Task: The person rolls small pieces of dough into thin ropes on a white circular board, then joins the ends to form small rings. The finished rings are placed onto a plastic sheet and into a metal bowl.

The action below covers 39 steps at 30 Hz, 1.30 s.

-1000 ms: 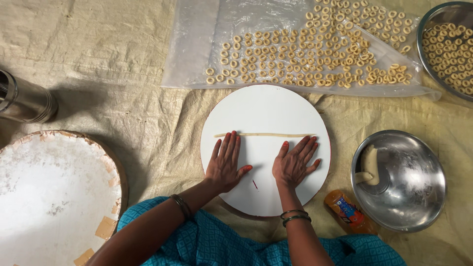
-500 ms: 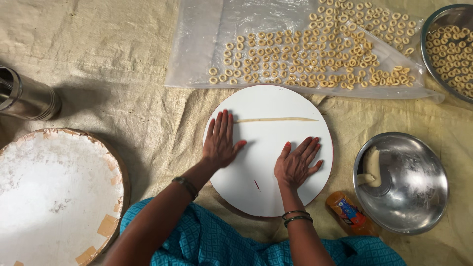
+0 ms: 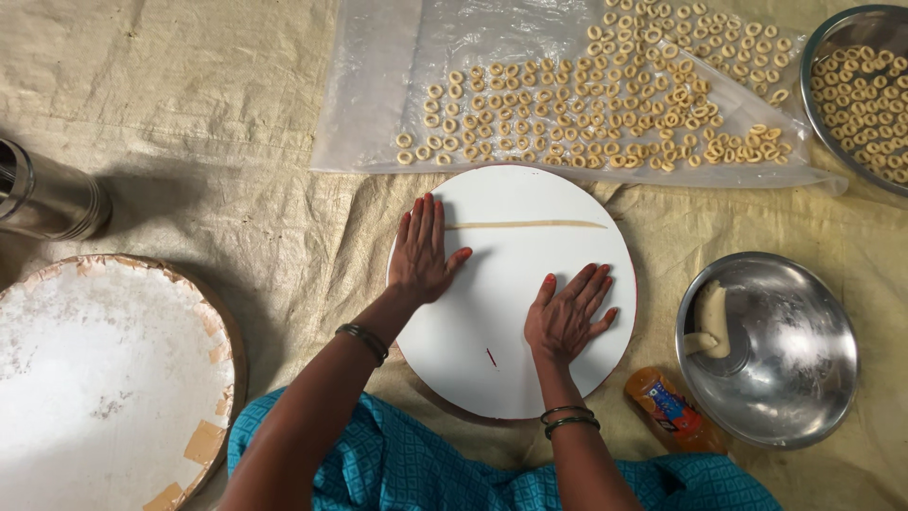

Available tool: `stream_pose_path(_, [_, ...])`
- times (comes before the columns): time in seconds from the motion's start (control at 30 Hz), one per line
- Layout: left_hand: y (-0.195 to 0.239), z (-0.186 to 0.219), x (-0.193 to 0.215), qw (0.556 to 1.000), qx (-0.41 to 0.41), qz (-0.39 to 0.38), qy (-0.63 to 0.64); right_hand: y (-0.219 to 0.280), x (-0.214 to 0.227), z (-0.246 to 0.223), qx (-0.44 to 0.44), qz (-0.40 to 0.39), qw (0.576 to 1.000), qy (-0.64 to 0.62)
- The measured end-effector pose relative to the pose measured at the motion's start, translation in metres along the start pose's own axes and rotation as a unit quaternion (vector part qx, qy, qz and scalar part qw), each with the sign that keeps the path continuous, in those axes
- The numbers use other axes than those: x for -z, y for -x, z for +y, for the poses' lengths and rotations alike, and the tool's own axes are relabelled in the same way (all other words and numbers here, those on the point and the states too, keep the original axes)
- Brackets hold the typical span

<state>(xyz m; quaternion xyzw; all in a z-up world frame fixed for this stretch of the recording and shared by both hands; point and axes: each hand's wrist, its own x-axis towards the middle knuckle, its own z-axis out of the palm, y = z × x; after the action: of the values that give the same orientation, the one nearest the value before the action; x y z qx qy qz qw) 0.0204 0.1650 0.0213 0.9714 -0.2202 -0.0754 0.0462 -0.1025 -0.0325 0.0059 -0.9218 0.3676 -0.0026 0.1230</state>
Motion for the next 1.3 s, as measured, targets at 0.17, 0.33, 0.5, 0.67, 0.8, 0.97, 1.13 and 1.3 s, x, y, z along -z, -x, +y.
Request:
stream_pose_path(0.17, [0.022,-0.001,0.002,0.999,-0.042,-0.005,-0.032,-0.003,0.001,-0.001,-0.008,-0.010,1.000,-0.007])
stream_pose_path(0.33, [0.077,0.013,0.008,0.992,-0.054,-0.093,-0.062,-0.003,0.000,-0.001,0.001,-0.005,1.000,-0.017])
stream_pose_path(0.5, [0.072,0.025,0.006,0.992,-0.086,-0.074,-0.052,-0.004,-0.002,0.000,0.000,-0.006,1.000,-0.018])
stream_pose_path(0.67, [0.006,0.017,-0.001,0.997,-0.062,0.007,-0.040,-0.005,-0.003,0.000,-0.002,-0.007,1.000,-0.006])
stream_pose_path(0.8, [-0.020,0.010,-0.002,0.998,-0.051,0.006,-0.037,-0.004,0.000,-0.001,-0.008,-0.020,1.000,0.001])
stream_pose_path(0.97, [0.022,0.016,0.002,0.996,-0.079,-0.014,-0.045,-0.004,0.004,-0.003,-0.007,-0.020,1.000,-0.011])
stream_pose_path(1.13, [0.074,0.035,0.009,0.988,-0.084,-0.107,-0.078,-0.003,0.006,-0.003,-0.003,-0.010,1.000,-0.012])
stream_pose_path(1.3, [0.049,0.052,-0.001,0.993,-0.082,-0.072,-0.045,-0.002,0.004,-0.003,0.001,-0.012,1.000,-0.015])
